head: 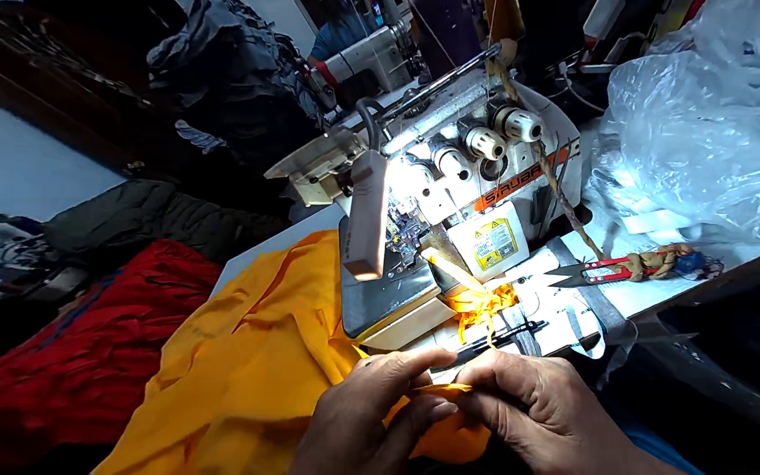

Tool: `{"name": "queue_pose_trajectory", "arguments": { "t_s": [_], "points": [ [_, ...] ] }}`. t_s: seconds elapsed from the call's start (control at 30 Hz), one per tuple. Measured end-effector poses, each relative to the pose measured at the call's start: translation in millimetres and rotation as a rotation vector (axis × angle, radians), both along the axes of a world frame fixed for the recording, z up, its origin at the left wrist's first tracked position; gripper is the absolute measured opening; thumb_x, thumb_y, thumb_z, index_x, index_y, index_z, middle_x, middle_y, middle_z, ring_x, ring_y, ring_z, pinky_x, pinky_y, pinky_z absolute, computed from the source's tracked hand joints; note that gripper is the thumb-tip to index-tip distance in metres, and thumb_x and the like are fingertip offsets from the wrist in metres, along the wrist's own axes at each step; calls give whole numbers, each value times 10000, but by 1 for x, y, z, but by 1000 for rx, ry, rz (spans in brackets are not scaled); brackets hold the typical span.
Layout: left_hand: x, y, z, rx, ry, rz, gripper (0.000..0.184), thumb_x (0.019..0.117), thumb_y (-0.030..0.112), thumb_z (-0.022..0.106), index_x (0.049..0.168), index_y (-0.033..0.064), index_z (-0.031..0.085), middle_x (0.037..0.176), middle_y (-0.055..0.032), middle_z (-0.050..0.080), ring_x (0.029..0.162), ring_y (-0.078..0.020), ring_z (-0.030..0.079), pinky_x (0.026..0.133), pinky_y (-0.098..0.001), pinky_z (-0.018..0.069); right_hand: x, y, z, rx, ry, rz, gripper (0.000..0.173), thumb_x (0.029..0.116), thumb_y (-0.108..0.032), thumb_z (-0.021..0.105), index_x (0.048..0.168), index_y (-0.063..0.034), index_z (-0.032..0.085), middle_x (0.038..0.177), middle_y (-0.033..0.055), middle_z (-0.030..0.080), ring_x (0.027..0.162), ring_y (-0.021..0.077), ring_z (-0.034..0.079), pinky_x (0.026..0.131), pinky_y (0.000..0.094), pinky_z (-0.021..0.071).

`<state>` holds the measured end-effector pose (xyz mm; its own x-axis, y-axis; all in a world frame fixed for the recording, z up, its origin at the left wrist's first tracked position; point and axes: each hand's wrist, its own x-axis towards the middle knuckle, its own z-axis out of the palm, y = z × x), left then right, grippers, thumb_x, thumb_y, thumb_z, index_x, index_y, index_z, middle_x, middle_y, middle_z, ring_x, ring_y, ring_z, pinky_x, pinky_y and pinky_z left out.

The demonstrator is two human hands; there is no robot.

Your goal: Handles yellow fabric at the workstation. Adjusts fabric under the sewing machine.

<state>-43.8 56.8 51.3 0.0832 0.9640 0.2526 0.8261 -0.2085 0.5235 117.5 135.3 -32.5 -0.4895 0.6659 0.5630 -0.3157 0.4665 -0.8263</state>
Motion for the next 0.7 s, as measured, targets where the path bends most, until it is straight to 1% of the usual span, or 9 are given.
{"name": "queue_pose_trajectory", "arguments": {
  "t_s": [0.1, 0.2, 0.3, 0.37, 0.43, 0.47, 0.6, 0.63, 0.7],
  "points": [
    [-2, -6, -3, -21, -9, -11, 329, 984, 271, 628, 1070, -28, 735, 923, -94, 749, 887, -79, 669, 886, -261, 494, -1, -1, -5, -2, 6, 27, 161, 982, -81, 602, 950, 31, 712, 831, 94, 713, 777, 13, 648, 745, 110, 492],
    [1, -8, -6, -12, -14, 7, 292, 958, 236, 667, 1040, -35, 741, 900, -104, 743, 872, -94, 659, 870, -251, 487, -1, -3, -6, -30, 9, 49, 164, 977, -76, 607, 933, 38, 717, 843, 101, 720, 780, 15, 652, 740, 112, 493],
    [2, -7, -10, 33, -21, 35, 216, 939, 183, 689, 982, -16, 760, 859, -85, 729, 858, -60, 645, 845, -190, 485, 0, -4, -5, -46, 5, 75, 207, 999, -97, 584, 935, 42, 724, 866, 105, 728, 805, 18, 654, 755, 123, 486],
    [0, -7, -11, 64, -28, 52, 181, 932, 150, 692, 955, -7, 779, 822, -77, 702, 833, -32, 622, 804, -148, 473, 2, -6, -6, -70, 0, 114, 234, 1020, -116, 570, 1002, 62, 720, 903, 121, 728, 842, 33, 662, 791, 135, 504],
    [-2, -7, -9, 70, -39, 58, 157, 927, 124, 686, 931, 4, 787, 819, -66, 699, 843, -6, 621, 798, -127, 470, 4, -10, -12, -92, -24, 146, 216, 1005, -101, 595, 1075, 73, 702, 932, 135, 734, 865, 52, 688, 813, 159, 534],
    [-3, -8, -9, 67, -60, 54, 153, 925, 120, 685, 921, 2, 782, 827, -58, 699, 854, 12, 622, 803, -113, 474, 4, -12, -17, -89, -50, 143, 198, 993, -85, 606, 1080, 65, 701, 932, 135, 737, 858, 61, 693, 805, 165, 537],
    [-10, -12, -10, 15, -212, 52, 137, 947, 111, 665, 940, -2, 743, 929, 17, 691, 927, 67, 617, 845, -109, 512, 1, -16, -50, 16, -161, 86, 154, 974, -57, 591, 968, 26, 720, 856, 132, 728, 800, 123, 695, 746, 209, 537],
    [-10, -13, -10, 0, -250, 66, 116, 946, 88, 653, 945, -6, 722, 924, 44, 698, 901, 77, 629, 832, -116, 533, 2, -16, -53, 29, -179, 88, 153, 973, -52, 588, 960, 27, 720, 850, 136, 726, 792, 134, 695, 738, 217, 539],
    [-10, -14, -10, -33, -287, 98, 86, 945, 43, 618, 955, -5, 688, 901, 85, 692, 850, 93, 625, 797, -113, 537, 4, -17, -55, 43, -208, 99, 149, 973, -51, 591, 954, 29, 715, 846, 145, 724, 790, 155, 698, 733, 237, 541]
  ]
}}
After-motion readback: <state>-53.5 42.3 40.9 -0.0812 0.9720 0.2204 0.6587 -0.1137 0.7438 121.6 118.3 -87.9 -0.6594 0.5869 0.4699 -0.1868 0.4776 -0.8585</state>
